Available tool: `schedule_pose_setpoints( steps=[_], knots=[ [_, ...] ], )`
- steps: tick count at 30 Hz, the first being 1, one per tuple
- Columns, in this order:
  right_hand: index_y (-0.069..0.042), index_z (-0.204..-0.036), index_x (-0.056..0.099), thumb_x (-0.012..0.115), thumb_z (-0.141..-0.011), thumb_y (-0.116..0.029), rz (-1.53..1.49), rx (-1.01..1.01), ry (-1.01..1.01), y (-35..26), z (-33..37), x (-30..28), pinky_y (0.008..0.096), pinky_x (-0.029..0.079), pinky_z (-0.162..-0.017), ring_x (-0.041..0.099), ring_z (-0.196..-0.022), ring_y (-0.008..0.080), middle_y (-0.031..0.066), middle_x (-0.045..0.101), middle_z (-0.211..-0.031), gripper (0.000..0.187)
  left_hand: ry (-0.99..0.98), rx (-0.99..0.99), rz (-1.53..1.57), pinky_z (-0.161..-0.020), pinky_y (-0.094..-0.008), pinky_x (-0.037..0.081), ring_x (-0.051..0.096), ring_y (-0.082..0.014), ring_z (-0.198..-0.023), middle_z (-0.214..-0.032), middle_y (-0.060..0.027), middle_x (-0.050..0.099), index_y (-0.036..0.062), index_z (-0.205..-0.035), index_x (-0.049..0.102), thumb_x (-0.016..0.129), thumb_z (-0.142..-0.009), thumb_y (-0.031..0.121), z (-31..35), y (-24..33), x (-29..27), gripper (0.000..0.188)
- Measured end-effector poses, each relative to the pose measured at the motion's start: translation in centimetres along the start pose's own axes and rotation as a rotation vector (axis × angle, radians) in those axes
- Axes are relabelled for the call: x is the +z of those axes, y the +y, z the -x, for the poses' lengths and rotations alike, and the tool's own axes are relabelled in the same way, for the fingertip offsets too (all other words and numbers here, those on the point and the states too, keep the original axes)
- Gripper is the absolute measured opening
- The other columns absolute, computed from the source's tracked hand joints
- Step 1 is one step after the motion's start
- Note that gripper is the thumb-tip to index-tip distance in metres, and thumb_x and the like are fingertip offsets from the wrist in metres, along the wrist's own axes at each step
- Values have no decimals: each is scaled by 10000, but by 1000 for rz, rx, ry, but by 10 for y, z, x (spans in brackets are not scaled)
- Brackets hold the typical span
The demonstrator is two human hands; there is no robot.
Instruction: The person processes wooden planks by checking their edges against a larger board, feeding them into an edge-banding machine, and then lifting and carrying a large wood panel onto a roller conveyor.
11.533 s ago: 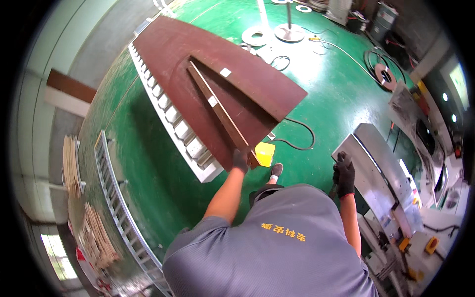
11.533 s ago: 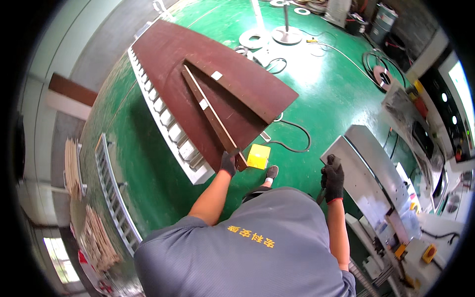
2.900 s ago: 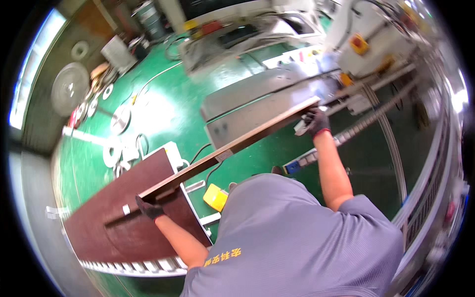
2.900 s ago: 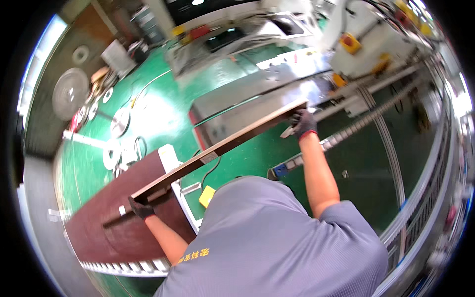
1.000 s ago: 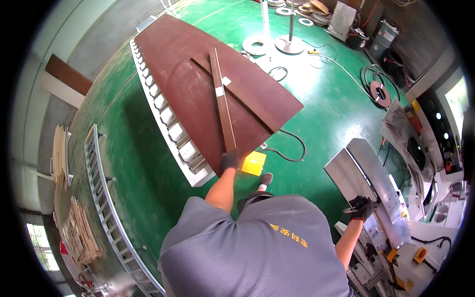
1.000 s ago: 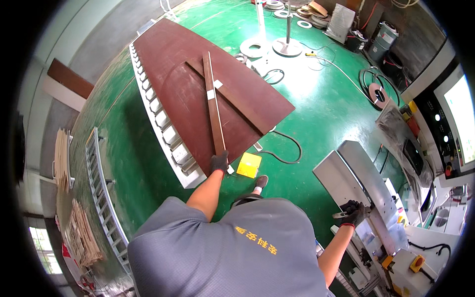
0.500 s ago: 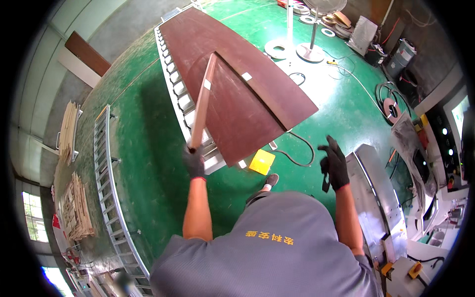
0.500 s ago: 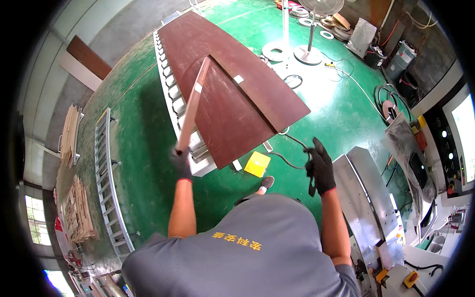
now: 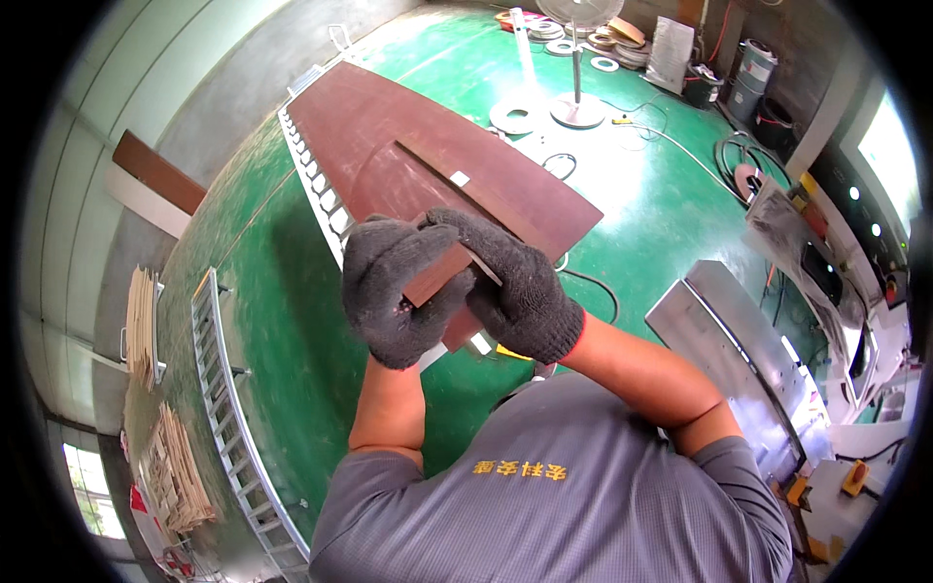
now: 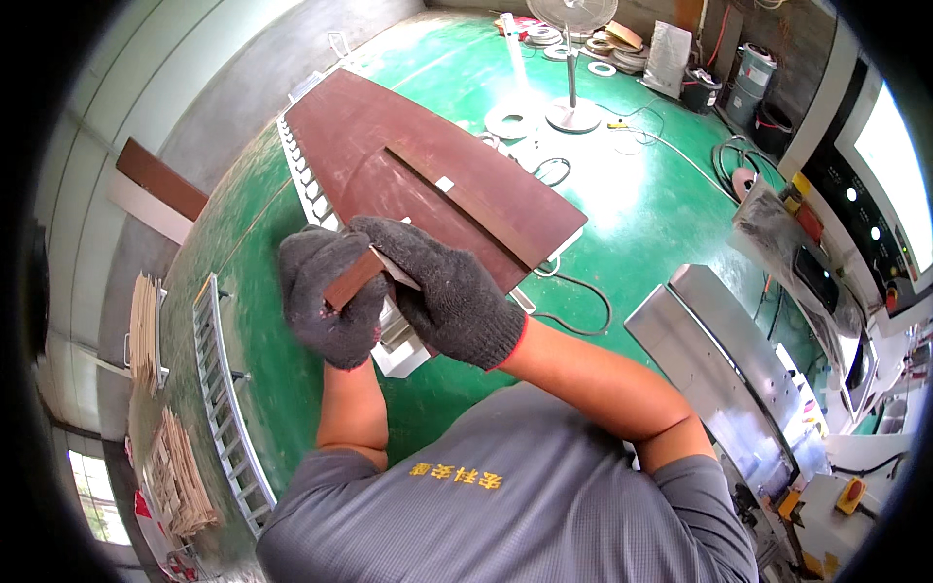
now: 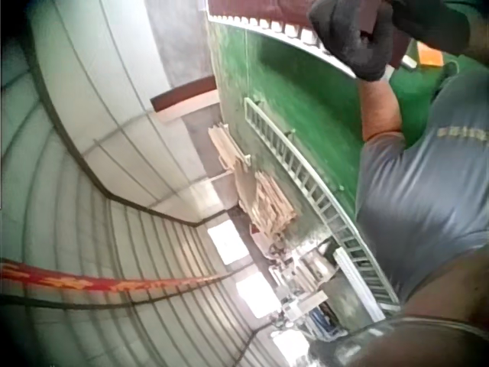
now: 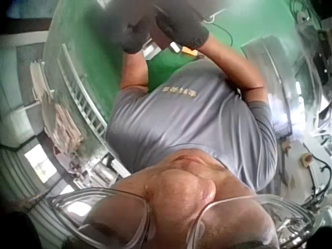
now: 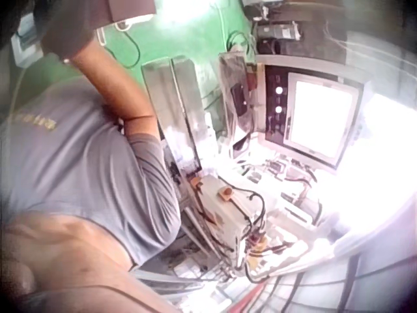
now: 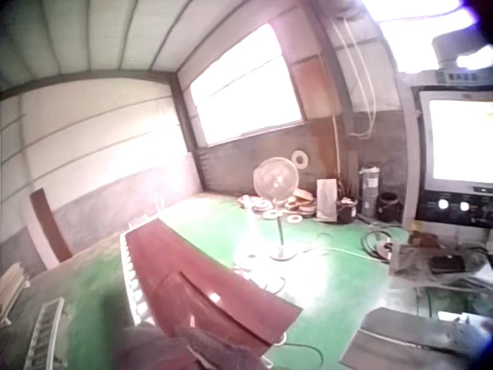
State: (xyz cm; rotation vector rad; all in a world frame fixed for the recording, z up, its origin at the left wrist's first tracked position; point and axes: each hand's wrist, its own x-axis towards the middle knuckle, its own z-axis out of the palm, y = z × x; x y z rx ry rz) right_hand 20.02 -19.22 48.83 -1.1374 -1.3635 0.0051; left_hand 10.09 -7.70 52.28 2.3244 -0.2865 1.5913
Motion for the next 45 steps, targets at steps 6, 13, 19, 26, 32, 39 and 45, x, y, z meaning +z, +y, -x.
schedule_pose_setpoints(
  steps=[6, 13, 19, 26, 32, 39, 45],
  knots=[
    [-20, -1306, 457, 569, -774, 93, 30, -2, 67, 9, 16, -11, 368, 455, -949, 530, -1169, 350, 188, 524, -1285, 556, -69, 53, 7, -745, -403, 487, 605, -287, -822, -920, -91, 649, 41, -950, 664, 812, -636, 102, 2, 4, 22, 352],
    [-62, -1305, 480, 557, -791, 69, 47, 170, 100, 3, 17, -25, 365, 478, -906, 559, -1112, 357, 192, 570, -1214, 536, -103, 91, 16, -739, -409, 486, 609, -283, -806, -909, -85, 654, 35, -942, 667, 809, -647, 104, -4, 7, 41, 334],
    [-85, -1288, 504, 598, -782, 17, 88, 290, 123, -2, 25, -40, 354, 501, -853, 592, -1043, 356, 185, 601, -1153, 525, -158, 84, 34, -750, -388, 491, 616, -277, -822, -938, -81, 640, 31, -1034, 646, 830, -642, 154, 8, 11, 61, 450],
    [-44, -1226, 511, 601, -815, -138, 157, 486, 215, 7, 100, -93, 299, 492, -809, 614, -904, 220, 85, 624, -978, 432, 2, -493, 356, -952, -434, 410, 505, -323, -1126, -1210, -168, 543, 1, -1260, 481, 561, -842, 554, 90, -17, 104, 698],
    [-42, -1316, 321, 509, -945, -252, -767, 603, 781, -16, 233, -129, 273, 458, -539, 506, -613, 153, 69, 510, -747, 466, 651, -1690, 1328, -1009, -424, 369, 455, -273, -1180, -1273, -131, 494, 96, -1368, 385, 416, -922, 535, 249, -99, 170, 626],
    [-83, -1449, 261, 364, -970, -233, -772, 105, 1407, -56, 397, -197, 271, 413, -515, 461, -554, 140, 24, 484, -667, 512, 341, -1693, 1418, -963, -466, 394, 501, -261, -1118, -1178, -98, 552, 118, -1204, 506, 397, -916, 484, 321, -232, 186, 478],
    [-70, -1163, 555, 420, -932, -257, -407, 45, 1895, -46, 407, -243, 366, 477, -789, 573, -848, 229, 81, 617, -938, 326, 213, -1444, 1091, -907, -457, 430, 568, -241, -961, -999, -71, 615, 100, -946, 604, 410, -898, 388, 333, -370, 169, 351]
  ],
)
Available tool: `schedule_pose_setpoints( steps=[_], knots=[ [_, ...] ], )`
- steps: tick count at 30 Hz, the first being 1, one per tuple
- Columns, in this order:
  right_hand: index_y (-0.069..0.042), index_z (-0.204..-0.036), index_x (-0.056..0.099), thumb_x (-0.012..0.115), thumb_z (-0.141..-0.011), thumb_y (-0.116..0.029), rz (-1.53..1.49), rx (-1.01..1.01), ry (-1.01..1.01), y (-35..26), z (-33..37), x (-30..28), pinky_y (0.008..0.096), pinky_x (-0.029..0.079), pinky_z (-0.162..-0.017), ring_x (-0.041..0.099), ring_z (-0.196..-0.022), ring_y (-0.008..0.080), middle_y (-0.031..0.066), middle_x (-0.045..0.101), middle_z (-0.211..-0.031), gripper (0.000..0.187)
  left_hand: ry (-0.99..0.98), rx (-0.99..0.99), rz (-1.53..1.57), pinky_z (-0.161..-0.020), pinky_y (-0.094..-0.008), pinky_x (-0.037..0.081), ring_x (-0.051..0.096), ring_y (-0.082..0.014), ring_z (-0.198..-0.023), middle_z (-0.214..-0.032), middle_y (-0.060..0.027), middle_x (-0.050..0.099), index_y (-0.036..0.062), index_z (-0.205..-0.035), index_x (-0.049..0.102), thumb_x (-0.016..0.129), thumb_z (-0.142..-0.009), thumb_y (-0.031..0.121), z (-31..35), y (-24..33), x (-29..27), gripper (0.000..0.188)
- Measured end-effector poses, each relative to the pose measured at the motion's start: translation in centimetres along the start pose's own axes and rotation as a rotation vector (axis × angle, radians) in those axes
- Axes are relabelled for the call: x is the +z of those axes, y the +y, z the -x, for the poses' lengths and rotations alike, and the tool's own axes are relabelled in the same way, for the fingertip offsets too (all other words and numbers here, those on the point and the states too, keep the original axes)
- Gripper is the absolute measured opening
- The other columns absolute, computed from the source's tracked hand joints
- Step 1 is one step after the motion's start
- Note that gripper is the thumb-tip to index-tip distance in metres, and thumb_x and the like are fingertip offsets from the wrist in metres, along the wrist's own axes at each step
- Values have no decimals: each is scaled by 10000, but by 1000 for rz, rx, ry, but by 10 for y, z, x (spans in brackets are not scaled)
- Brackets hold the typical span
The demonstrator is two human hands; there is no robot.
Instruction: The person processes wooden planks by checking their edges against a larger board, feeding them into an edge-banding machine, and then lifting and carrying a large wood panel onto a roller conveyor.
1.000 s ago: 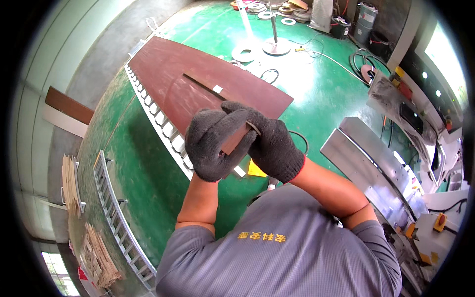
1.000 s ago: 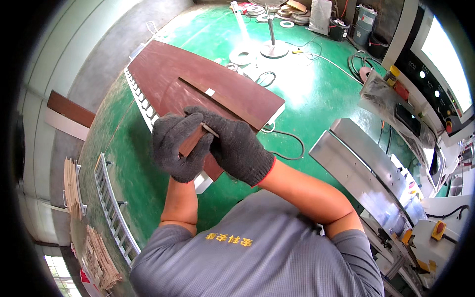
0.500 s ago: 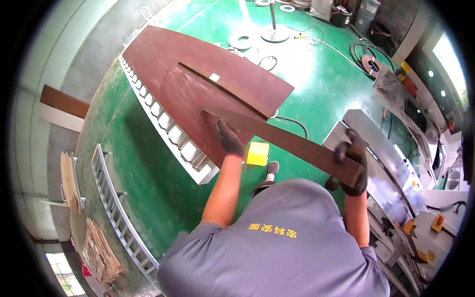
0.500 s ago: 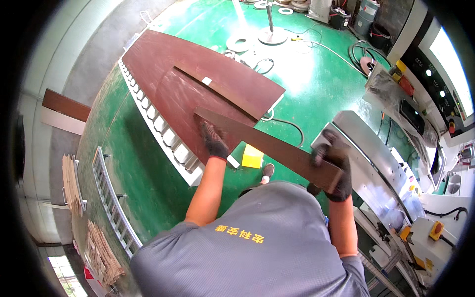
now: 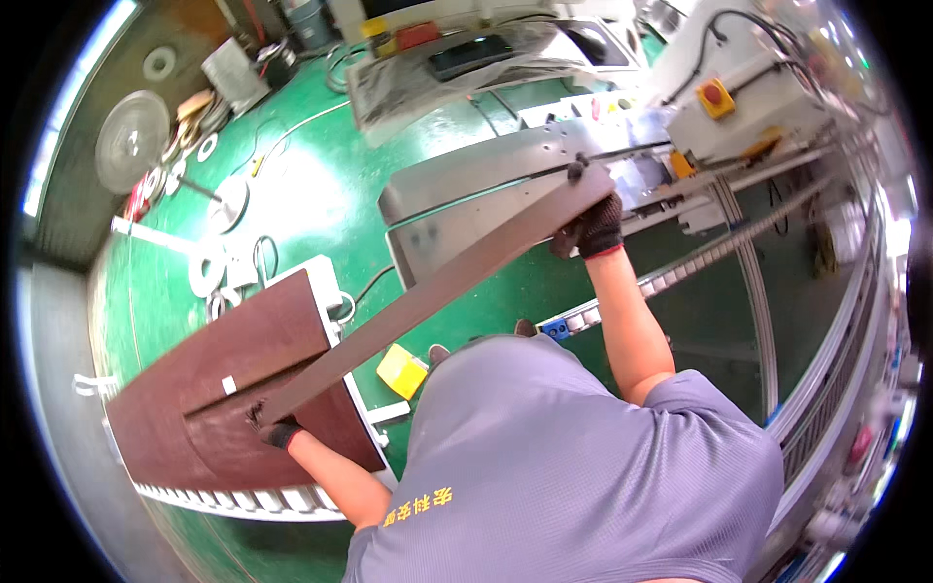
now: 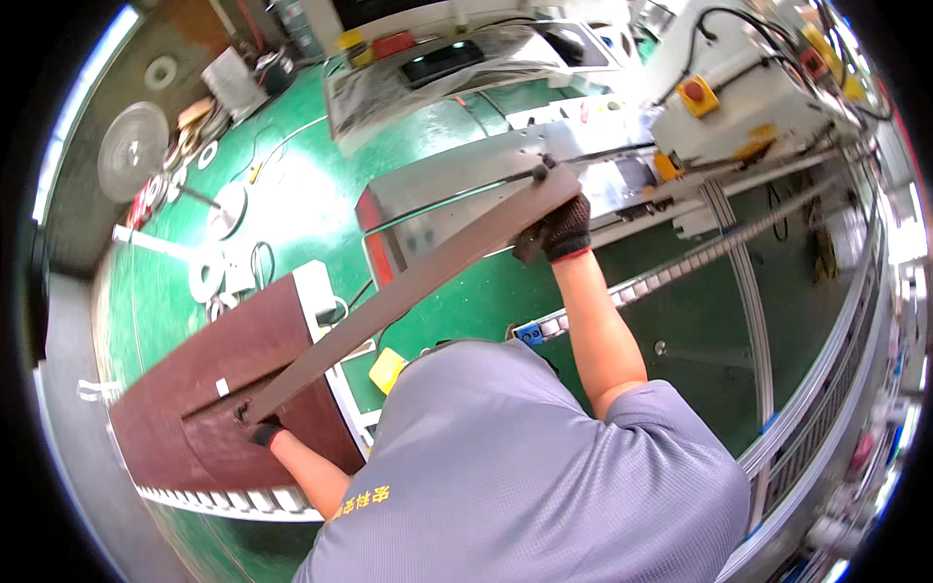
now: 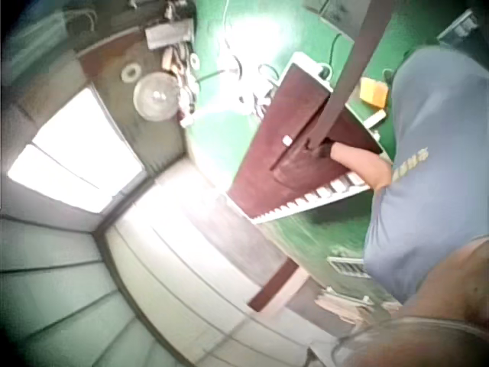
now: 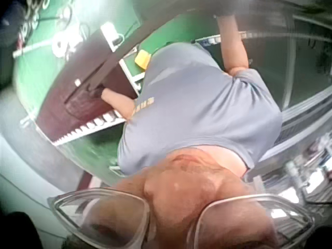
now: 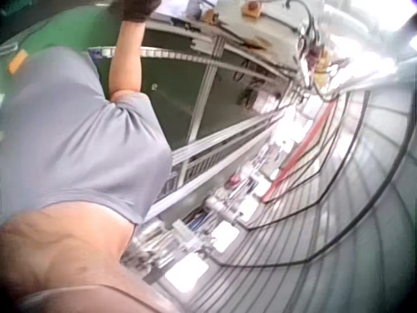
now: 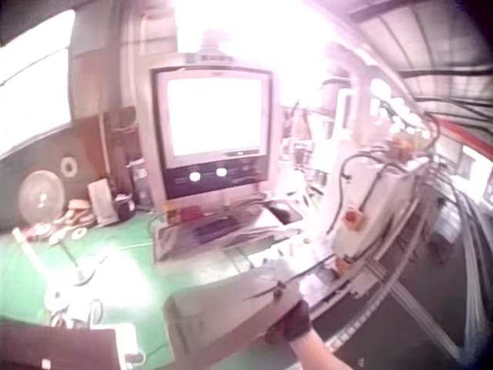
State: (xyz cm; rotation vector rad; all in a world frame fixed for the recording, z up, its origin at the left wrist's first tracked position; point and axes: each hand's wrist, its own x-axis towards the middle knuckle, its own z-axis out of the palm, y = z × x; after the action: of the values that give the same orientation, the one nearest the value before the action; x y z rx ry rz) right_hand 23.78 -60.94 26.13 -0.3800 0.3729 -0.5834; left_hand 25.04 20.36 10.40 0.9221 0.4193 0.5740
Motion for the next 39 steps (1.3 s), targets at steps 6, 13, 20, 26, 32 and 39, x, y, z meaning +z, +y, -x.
schedule_pose_setpoints(
  steps=[6, 13, 20, 26, 32, 39],
  knots=[
    [-92, -865, 518, 425, -921, -286, 374, 146, 205, 19, 16, -59, 287, 364, -380, 594, -543, 164, 107, 633, -703, 222, 11, -196, -3, -769, -385, 498, 585, -207, -862, -879, -51, 614, 88, -820, 615, 515, -804, 231, 20, -74, 156, 175],
    [-61, -1431, -24, 536, -815, -69, 982, 201, 107, 89, 58, -17, 300, 458, -439, 618, -590, 192, 132, 625, -755, 832, -183, -508, 26, -854, -358, 502, 595, -215, -962, -964, -71, 624, 61, -996, 610, 583, -872, 281, 61, -157, 275, 254],
    [-112, -1392, -295, 530, -802, -64, 884, -4, 335, 86, -9, -21, 345, 432, -368, 542, -462, 216, 148, 567, -664, 1015, -793, -297, -474, -878, -331, 480, 545, -201, -1090, -1215, -104, 556, 41, -1306, 487, 540, -923, 167, 150, -177, 354, 407],
    [-52, -956, 514, 279, -868, -692, 686, 266, 190, 13, -54, -81, 426, 349, -300, 434, -345, 305, 194, 500, -539, 688, -467, 113, -1072, -973, -378, 407, 524, -298, -1144, -1236, -201, 551, -36, -1258, 510, 638, -846, 281, 116, -160, 287, 536],
    [-107, -692, 609, 598, -815, -211, 1934, -241, 135, -45, -71, -91, 364, 464, -544, 571, -584, 224, 108, 591, -669, 162, 264, -99, -1940, -927, -416, 422, 495, -351, -1160, -1287, -217, 479, 18, -1325, 451, 627, -695, 622, 79, -116, 172, 890],
    [-185, -767, 683, 596, -730, -336, 3097, -181, -609, -86, -127, -110, 387, 455, -681, 598, -813, 269, 30, 678, -882, 178, 98, 173, -1394, -751, -417, 506, 627, -318, -910, -1000, -167, 656, -2, -1032, 616, 750, -690, 441, 102, -91, 148, 576]
  ],
)
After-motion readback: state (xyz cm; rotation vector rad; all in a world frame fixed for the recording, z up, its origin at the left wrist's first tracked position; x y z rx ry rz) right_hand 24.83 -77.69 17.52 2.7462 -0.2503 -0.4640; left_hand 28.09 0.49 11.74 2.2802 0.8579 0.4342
